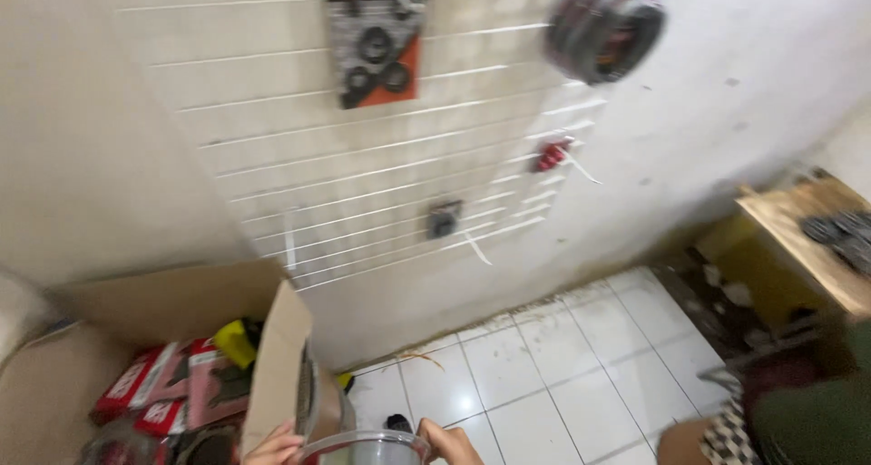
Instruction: The person wipes a round, packaged item with a yellow cloth while holding it over a cardboard box. They then lift the item to a wall-mounted wire rack, place it on a hook, and immediately retrieve it to continue wiping it inside the box.
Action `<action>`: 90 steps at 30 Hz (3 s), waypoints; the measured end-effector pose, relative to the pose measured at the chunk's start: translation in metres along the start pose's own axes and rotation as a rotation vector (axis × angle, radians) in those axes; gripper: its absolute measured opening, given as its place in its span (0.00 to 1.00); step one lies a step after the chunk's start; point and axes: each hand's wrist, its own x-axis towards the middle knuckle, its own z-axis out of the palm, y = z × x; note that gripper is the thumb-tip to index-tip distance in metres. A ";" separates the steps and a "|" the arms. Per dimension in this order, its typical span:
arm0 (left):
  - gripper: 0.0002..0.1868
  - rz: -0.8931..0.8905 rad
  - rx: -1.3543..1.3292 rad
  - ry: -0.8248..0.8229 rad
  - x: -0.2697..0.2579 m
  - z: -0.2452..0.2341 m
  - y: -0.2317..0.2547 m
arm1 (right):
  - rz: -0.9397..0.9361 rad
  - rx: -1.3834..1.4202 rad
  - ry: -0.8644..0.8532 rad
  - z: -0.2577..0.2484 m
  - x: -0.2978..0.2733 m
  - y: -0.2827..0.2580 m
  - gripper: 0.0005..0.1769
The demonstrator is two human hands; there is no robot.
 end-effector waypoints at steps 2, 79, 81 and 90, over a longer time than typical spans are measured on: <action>0.09 0.089 -0.053 -0.071 0.049 0.070 -0.002 | 0.015 0.053 0.035 -0.025 -0.016 -0.019 0.31; 0.12 0.398 0.463 0.356 0.586 0.388 0.417 | -0.969 -0.134 1.104 -0.462 0.230 -0.160 0.19; 0.16 0.402 0.471 0.393 0.552 0.356 0.435 | -1.012 0.111 0.921 -0.446 0.220 -0.160 0.10; 0.18 0.241 0.937 0.945 0.370 0.155 0.481 | -0.748 -0.224 0.565 -0.193 0.166 -0.244 0.23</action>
